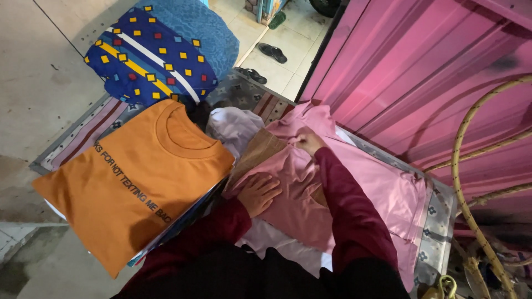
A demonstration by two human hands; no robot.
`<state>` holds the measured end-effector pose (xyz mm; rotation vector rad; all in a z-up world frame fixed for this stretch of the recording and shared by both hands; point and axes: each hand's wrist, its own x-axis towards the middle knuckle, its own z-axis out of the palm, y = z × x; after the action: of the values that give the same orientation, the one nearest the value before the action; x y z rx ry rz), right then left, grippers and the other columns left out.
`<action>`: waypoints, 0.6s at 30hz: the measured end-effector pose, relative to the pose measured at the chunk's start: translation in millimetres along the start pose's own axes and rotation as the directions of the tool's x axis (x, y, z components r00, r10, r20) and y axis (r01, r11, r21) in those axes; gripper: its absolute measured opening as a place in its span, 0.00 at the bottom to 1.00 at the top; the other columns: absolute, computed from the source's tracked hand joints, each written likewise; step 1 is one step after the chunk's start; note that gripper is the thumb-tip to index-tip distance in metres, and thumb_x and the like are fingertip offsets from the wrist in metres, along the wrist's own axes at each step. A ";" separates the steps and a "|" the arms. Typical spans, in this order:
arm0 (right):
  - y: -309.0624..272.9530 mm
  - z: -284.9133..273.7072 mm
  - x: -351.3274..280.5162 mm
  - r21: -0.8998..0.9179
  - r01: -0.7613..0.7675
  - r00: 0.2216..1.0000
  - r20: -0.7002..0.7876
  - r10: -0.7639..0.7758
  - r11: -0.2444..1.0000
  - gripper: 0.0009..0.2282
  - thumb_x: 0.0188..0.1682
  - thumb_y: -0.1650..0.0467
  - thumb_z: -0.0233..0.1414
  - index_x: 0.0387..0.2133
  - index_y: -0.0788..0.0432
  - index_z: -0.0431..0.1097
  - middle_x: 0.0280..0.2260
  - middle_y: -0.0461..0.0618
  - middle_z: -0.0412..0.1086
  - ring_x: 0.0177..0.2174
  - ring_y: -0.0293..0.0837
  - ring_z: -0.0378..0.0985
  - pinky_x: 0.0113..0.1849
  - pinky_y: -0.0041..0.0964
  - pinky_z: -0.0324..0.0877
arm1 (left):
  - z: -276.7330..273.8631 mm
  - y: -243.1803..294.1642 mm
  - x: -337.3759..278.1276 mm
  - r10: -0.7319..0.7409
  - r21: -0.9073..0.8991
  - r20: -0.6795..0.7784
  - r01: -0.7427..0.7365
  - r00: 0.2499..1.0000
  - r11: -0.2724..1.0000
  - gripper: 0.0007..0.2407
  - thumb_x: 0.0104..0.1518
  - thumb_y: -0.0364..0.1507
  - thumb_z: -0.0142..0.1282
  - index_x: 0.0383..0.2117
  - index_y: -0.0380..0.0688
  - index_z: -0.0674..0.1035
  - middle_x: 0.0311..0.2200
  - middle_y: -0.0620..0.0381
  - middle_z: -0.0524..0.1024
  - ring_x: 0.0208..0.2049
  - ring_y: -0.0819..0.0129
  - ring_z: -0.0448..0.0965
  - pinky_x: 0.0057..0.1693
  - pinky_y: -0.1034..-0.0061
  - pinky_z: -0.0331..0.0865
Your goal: The person folds several shirts on a table, using a rectangular cardboard piece as a guide to ensure neat edges. They fold a floral shirt, a white polo, an orange t-shirt, and a pink t-shirt, stacking them sequentially on the table.
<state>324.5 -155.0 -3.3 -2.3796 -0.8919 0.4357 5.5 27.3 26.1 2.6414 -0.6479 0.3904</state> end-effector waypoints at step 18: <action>-41.2 10.2 -102.3 0.038 0.087 0.992 -0.091 -0.083 0.995 0.05 0.49 0.68 0.58 0.34 0.56 0.75 0.30 0.51 0.76 0.30 0.48 0.79 0.37 0.45 0.78 | 2.0 3.5 55.2 -0.145 0.105 0.062 0.138 0.987 0.985 0.21 0.58 0.40 0.53 0.58 0.52 0.75 0.52 0.54 0.72 0.56 0.48 0.66 0.59 0.43 0.55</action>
<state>224.8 -194.9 23.9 -2.2941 -0.9302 0.3095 51.3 2.5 44.9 2.7872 -0.4683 0.2974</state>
